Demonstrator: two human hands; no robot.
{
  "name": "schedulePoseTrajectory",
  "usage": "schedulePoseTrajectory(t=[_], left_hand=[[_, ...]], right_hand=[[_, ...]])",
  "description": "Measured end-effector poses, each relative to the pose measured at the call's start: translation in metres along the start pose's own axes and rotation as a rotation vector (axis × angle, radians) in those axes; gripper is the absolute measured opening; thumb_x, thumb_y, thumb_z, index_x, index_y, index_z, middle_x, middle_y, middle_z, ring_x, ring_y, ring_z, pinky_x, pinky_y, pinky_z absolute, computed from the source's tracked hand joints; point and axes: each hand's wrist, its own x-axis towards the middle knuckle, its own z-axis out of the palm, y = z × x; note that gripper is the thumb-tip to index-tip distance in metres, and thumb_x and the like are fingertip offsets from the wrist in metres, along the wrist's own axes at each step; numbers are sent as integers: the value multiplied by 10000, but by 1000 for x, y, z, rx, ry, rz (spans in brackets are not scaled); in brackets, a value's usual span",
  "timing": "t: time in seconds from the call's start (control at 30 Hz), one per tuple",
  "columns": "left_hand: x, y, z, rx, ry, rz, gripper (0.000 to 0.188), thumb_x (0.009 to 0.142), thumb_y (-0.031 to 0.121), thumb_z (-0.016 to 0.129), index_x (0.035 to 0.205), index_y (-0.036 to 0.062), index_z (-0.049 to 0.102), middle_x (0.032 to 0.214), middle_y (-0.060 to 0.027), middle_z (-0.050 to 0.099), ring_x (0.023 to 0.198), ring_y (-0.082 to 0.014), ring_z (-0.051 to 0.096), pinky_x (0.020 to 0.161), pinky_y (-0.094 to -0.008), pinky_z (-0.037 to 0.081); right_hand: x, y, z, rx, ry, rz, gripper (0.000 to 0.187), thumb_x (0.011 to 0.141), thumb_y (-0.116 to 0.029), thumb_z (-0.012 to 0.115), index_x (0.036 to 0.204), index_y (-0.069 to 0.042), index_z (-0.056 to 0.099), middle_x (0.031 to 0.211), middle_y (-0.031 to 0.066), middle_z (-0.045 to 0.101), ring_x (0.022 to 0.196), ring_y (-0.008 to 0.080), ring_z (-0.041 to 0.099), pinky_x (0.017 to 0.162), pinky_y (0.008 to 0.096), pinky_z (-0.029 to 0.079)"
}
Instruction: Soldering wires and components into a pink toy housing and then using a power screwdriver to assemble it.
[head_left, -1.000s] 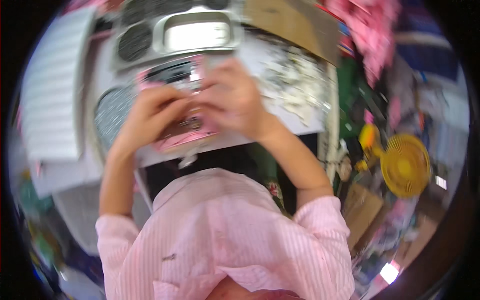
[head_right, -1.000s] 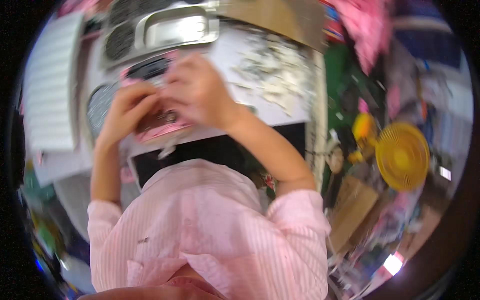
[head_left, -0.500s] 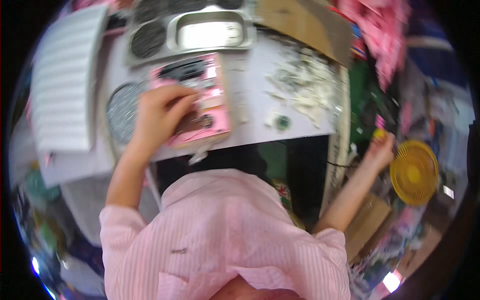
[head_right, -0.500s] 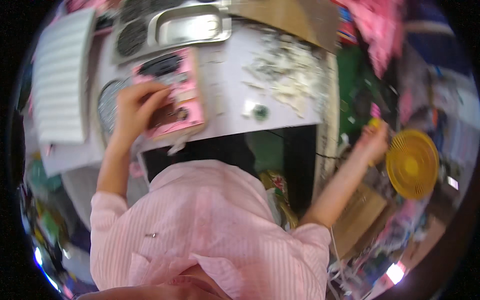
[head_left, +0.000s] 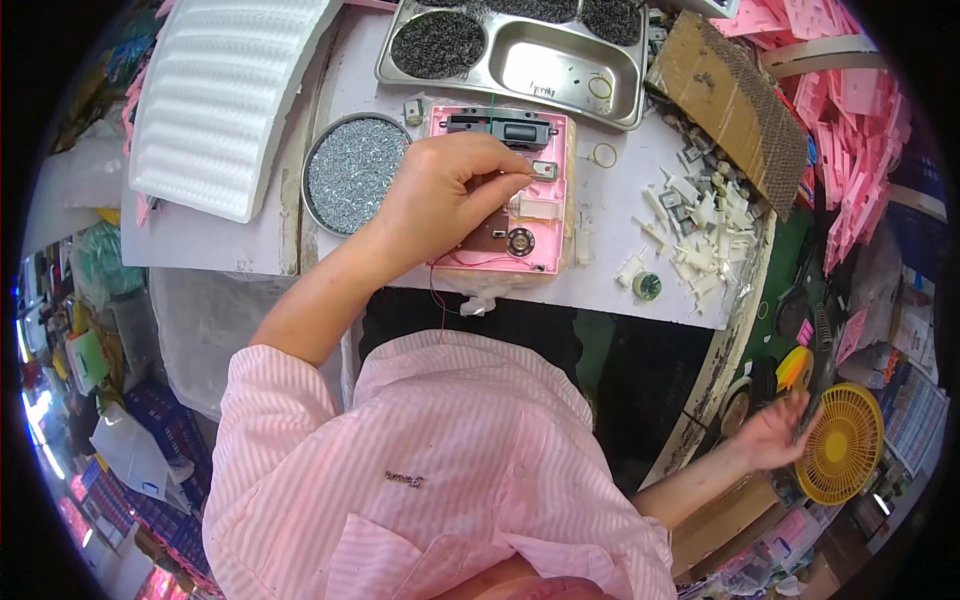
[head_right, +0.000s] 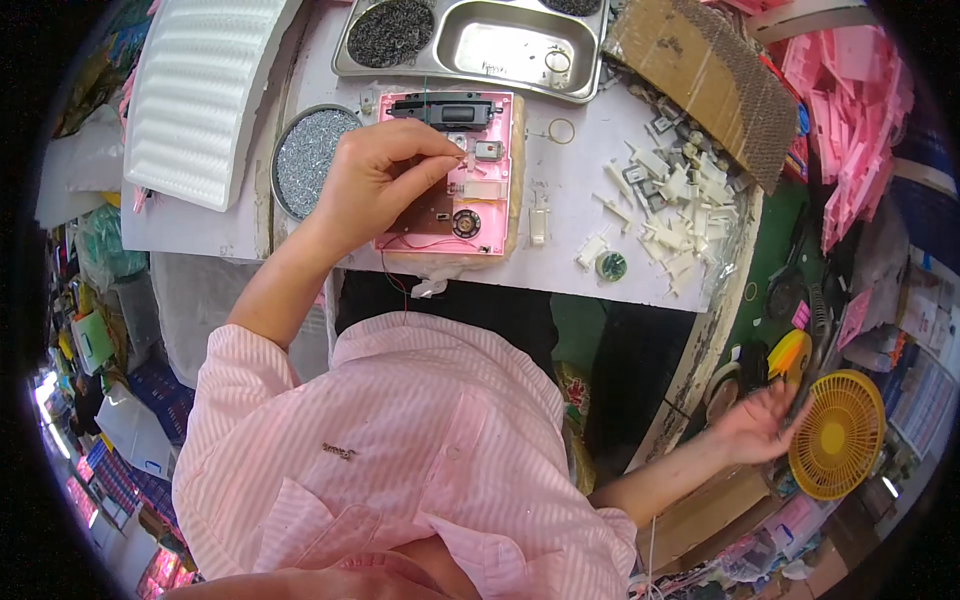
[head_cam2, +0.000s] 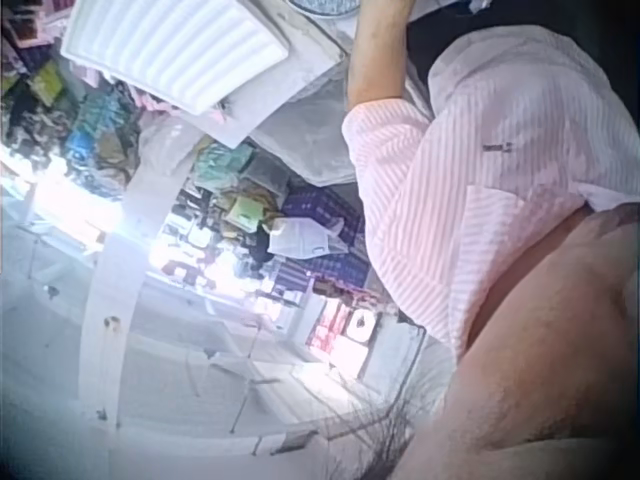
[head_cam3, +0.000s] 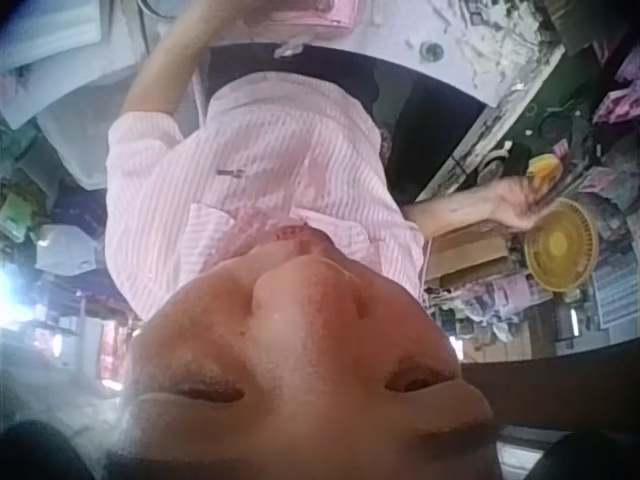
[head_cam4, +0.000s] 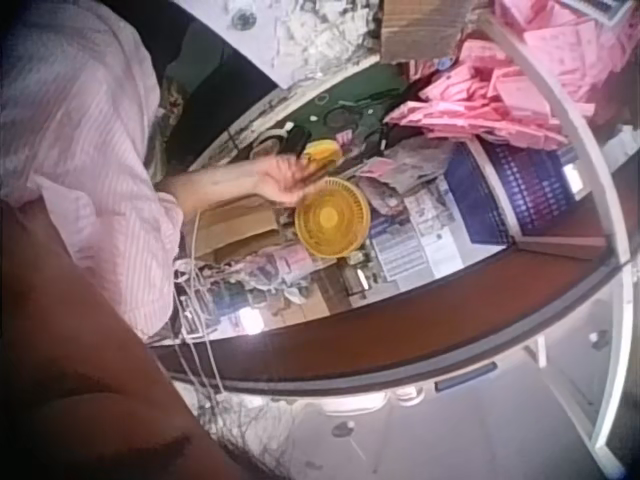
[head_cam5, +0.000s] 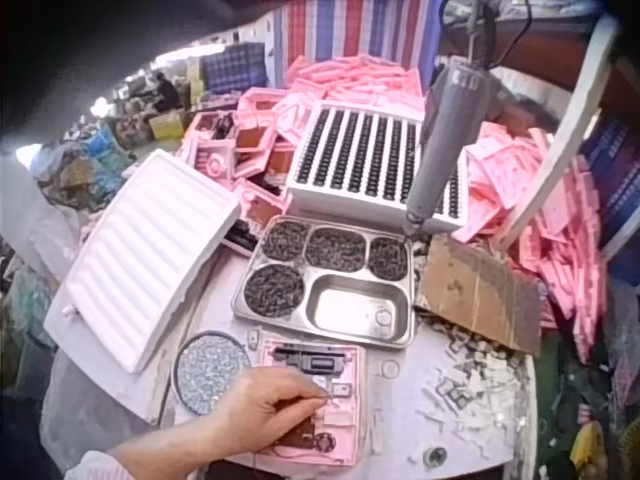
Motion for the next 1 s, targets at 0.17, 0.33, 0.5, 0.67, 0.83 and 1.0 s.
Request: schedulePoseTrajectory(t=[0.17,0.33,0.5,0.67,0.83,1.0], left_hand=[[-2,5,4,-83,-42,-194,116,907,91,717,931,-21,736,764,-71,698,635,-114,669,582,-263,533],[-7,4,10,-268,-68,-359,110,917,83,712,949,-18,741,775,-44,710,654,-76,657,580,-246,536],[-10,0,8,-373,-112,-429,112,915,48,721,987,-38,718,805,-22,705,700,-62,658,635,-218,552],[-9,-6,8,-413,-121,-430,120,921,55,720,999,-36,709,811,-16,703,680,-54,634,626,-211,526],[-9,-1,11,-266,-19,-304,80,912,66,721,934,-11,713,824,-28,684,713,-88,634,616,-241,510],[2,-8,22,230,69,116,89,814,80,755,878,28,719,880,-64,632,795,-213,628,684,-334,497]], right_hand=[[-68,94,138,-185,-440,189,590,929,-178,642,1444,6,420,1194,252,635,1076,362,655,801,412,609],[-114,153,252,-149,-792,345,658,810,55,758,1404,-2,482,1207,145,625,1069,217,654,963,343,537],[-121,174,283,-79,-878,423,585,852,112,673,1393,-12,488,1171,120,597,988,171,664,902,303,554],[-125,181,279,-173,-854,299,564,852,109,677,1373,-19,507,1128,103,603,959,155,654,869,281,545],[-121,171,256,-436,-872,-117,394,827,61,754,1180,-16,598,903,38,610,782,112,577,700,224,461],[-96,144,196,-358,-639,27,184,896,-64,714,1017,-7,587,743,13,550,568,72,464,524,227,392]])
